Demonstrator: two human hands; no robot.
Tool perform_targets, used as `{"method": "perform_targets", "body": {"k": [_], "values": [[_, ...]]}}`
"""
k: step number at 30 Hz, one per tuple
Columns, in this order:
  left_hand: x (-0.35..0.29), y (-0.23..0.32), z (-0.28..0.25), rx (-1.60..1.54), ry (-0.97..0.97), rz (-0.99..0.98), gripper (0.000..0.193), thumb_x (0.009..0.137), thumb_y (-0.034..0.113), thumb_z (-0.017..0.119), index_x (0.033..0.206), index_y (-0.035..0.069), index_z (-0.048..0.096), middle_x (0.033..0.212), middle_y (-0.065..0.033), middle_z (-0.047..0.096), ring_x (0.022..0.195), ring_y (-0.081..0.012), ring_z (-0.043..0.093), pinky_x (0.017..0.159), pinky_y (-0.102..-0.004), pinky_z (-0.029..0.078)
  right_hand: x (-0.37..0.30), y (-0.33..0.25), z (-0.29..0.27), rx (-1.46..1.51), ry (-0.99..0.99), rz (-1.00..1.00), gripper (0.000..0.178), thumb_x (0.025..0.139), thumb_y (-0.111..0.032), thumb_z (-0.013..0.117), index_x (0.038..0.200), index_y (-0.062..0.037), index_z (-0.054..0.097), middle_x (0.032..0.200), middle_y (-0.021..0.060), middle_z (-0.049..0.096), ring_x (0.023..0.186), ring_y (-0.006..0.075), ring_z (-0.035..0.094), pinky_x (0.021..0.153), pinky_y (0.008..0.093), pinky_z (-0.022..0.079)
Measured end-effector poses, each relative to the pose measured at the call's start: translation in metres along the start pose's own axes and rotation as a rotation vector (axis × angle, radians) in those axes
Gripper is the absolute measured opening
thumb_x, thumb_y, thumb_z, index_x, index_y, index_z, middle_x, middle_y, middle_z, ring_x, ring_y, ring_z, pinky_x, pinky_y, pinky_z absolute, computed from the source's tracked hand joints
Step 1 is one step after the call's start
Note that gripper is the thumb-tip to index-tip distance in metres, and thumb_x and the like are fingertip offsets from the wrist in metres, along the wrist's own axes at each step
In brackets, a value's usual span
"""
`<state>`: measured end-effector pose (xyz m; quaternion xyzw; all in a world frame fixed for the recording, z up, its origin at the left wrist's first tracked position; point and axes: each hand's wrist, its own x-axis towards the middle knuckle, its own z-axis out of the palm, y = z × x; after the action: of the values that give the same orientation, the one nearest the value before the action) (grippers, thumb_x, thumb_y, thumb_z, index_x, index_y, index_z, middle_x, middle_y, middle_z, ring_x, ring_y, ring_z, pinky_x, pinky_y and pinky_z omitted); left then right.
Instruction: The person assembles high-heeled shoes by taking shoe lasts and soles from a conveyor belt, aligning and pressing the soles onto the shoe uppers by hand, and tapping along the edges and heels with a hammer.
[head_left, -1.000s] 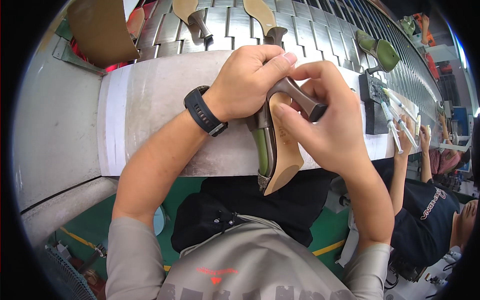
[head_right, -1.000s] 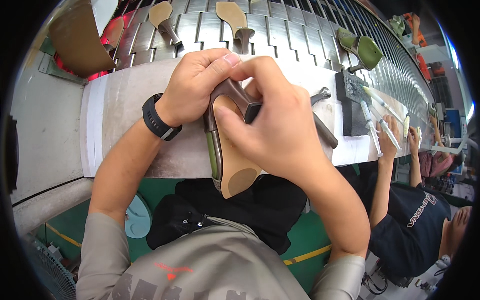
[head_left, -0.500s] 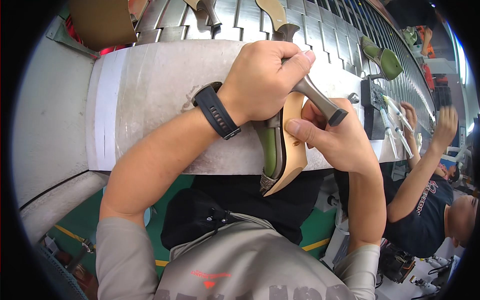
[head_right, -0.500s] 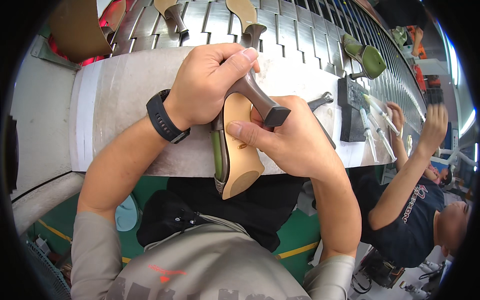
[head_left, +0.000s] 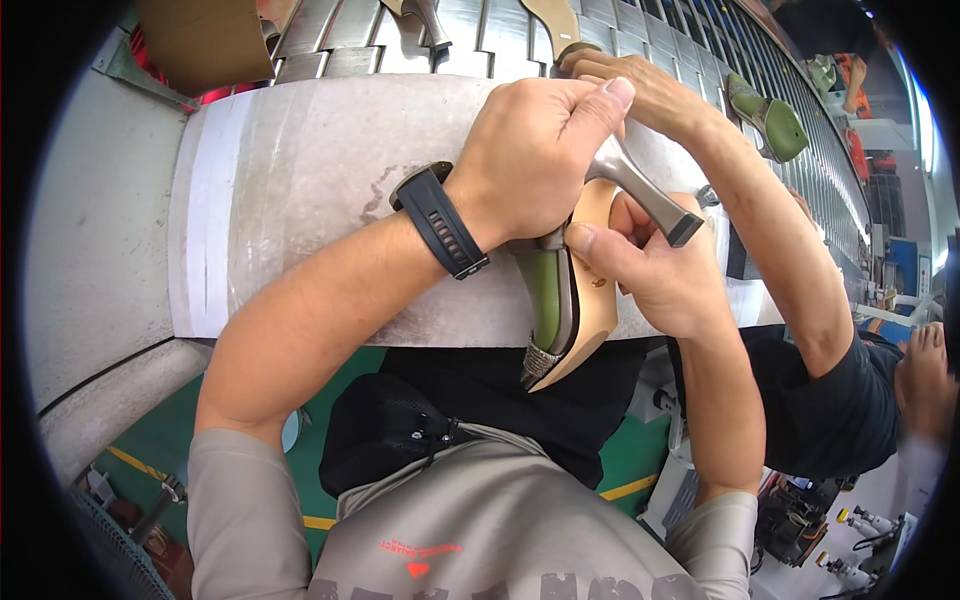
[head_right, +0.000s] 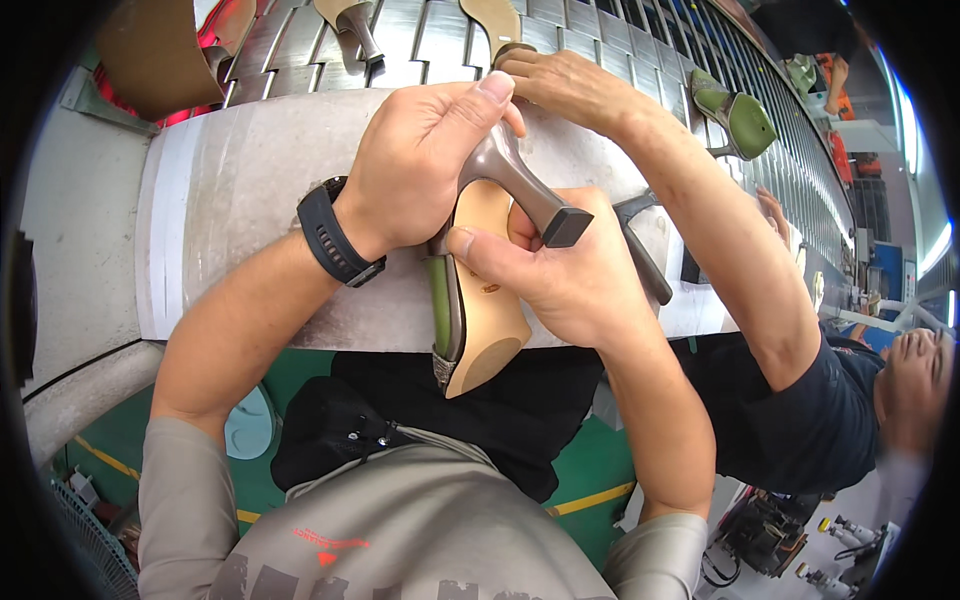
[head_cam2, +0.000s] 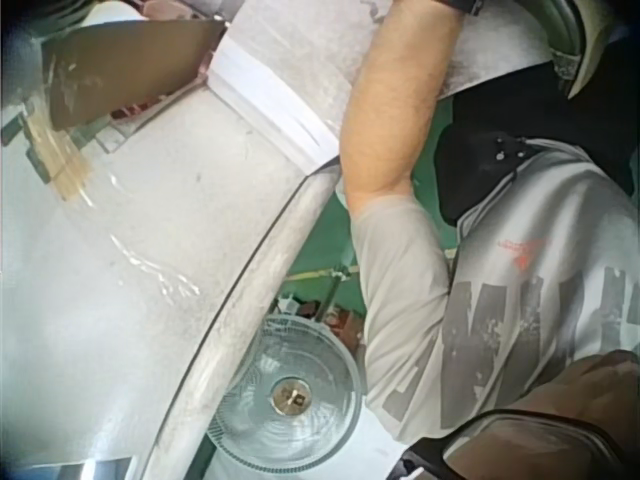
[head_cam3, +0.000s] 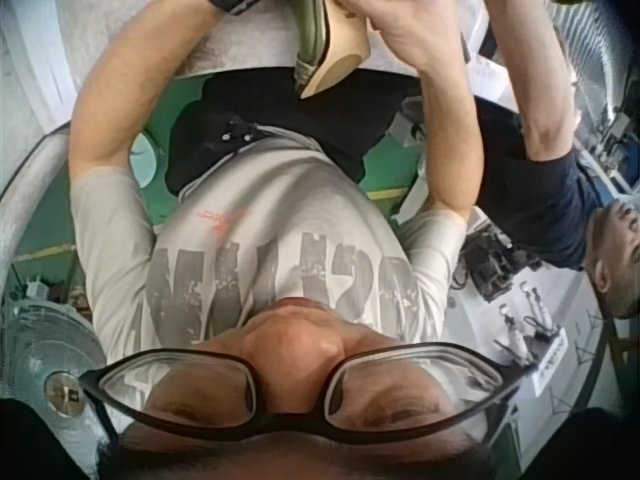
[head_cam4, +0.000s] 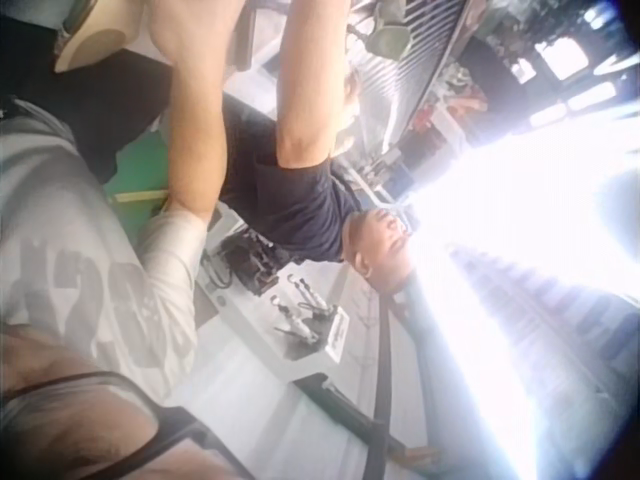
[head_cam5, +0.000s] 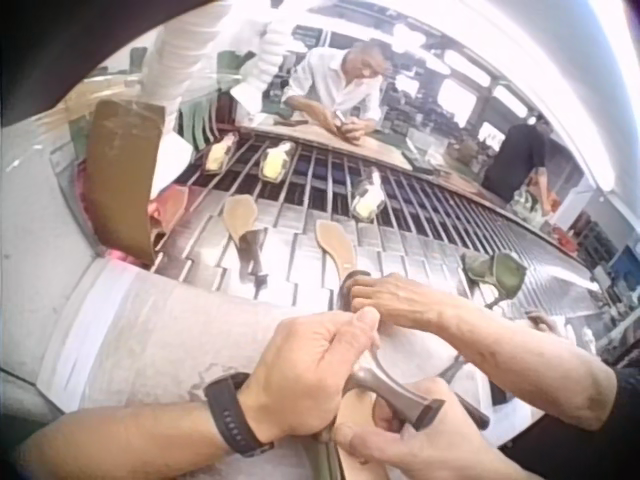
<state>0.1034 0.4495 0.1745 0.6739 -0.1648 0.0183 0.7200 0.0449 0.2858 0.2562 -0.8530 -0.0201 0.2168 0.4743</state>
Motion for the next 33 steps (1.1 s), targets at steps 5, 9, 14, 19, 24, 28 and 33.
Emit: {"method": "perform_targets", "body": {"k": [5,9,14,19,24,28,33], "values": [[0.003,-0.003,-0.001,-0.003,-0.098,-0.014,0.075,0.115,0.061,0.038,0.093,0.000,0.076,0.071,-0.0016,0.061,0.068,-0.0100,0.052,0.064,-0.0288,0.043,0.007,0.004,0.001,0.037,0.102,-0.020,0.031,0.090,-0.021,0.086,0.074,-0.0015,0.069,0.068,0.0001,0.068,0.064,0.0038,0.061,0.056,0.0233,0.048],[0.005,-0.009,-0.003,-0.017,-0.101,-0.014,0.080,0.114,0.065,0.034,0.094,0.000,0.076,0.076,-0.0035,0.065,0.072,-0.0111,0.056,0.069,-0.0283,0.047,0.014,0.023,0.017,0.268,0.210,-0.133,0.030,0.094,-0.024,0.087,0.089,0.0007,0.069,0.079,0.0029,0.072,0.067,0.0060,0.062,0.059,0.0245,0.051],[0.006,-0.006,-0.003,0.037,-0.122,-0.002,0.074,0.114,0.062,0.040,0.095,0.001,0.076,0.080,-0.0044,0.067,0.077,-0.0114,0.058,0.074,-0.0278,0.048,0.004,0.036,0.014,0.224,0.225,-0.045,0.043,0.094,-0.026,0.087,0.118,0.0048,0.068,0.106,0.0105,0.075,0.097,0.0119,0.070,0.077,0.0270,0.057],[0.005,-0.006,-0.007,0.063,-0.154,-0.040,0.070,0.114,0.060,0.043,0.095,0.001,0.076,0.078,-0.0034,0.065,0.077,-0.0106,0.057,0.073,-0.0281,0.047,-0.035,0.039,0.010,0.439,-0.062,0.004,0.090,0.090,-0.027,0.086,0.160,0.0067,0.040,0.144,0.0186,0.063,0.121,0.0209,0.067,0.104,0.0371,0.054],[0.003,-0.003,-0.003,0.078,-0.140,-0.064,0.070,0.114,0.060,0.043,0.094,0.001,0.076,0.073,-0.0016,0.061,0.073,-0.0091,0.054,0.069,-0.0264,0.045,-0.033,0.030,0.014,0.400,-0.044,0.074,0.083,0.086,-0.022,0.086,0.153,0.0086,0.049,0.133,0.0144,0.068,0.115,0.0183,0.068,0.103,0.0364,0.054],[0.006,0.001,-0.005,0.109,-0.181,-0.095,0.066,0.114,0.058,0.047,0.096,0.001,0.076,0.075,-0.0010,0.063,0.076,-0.0082,0.057,0.070,-0.0255,0.047,-0.012,0.023,0.017,0.419,0.065,0.066,0.068,0.086,-0.017,0.084,0.143,0.0084,0.058,0.116,0.0105,0.073,0.103,0.0153,0.069,0.092,0.0323,0.057],[0.005,-0.004,-0.020,-0.015,-0.214,-0.026,0.050,0.114,0.047,0.056,0.105,0.000,0.072,0.093,-0.0010,0.068,0.086,-0.0076,0.060,0.079,-0.0260,0.051,0.015,0.012,0.017,0.272,0.071,-0.022,0.043,0.086,-0.022,0.088,0.115,0.0059,0.073,0.093,0.0081,0.077,0.086,0.0129,0.072,0.079,0.0326,0.060]]}}
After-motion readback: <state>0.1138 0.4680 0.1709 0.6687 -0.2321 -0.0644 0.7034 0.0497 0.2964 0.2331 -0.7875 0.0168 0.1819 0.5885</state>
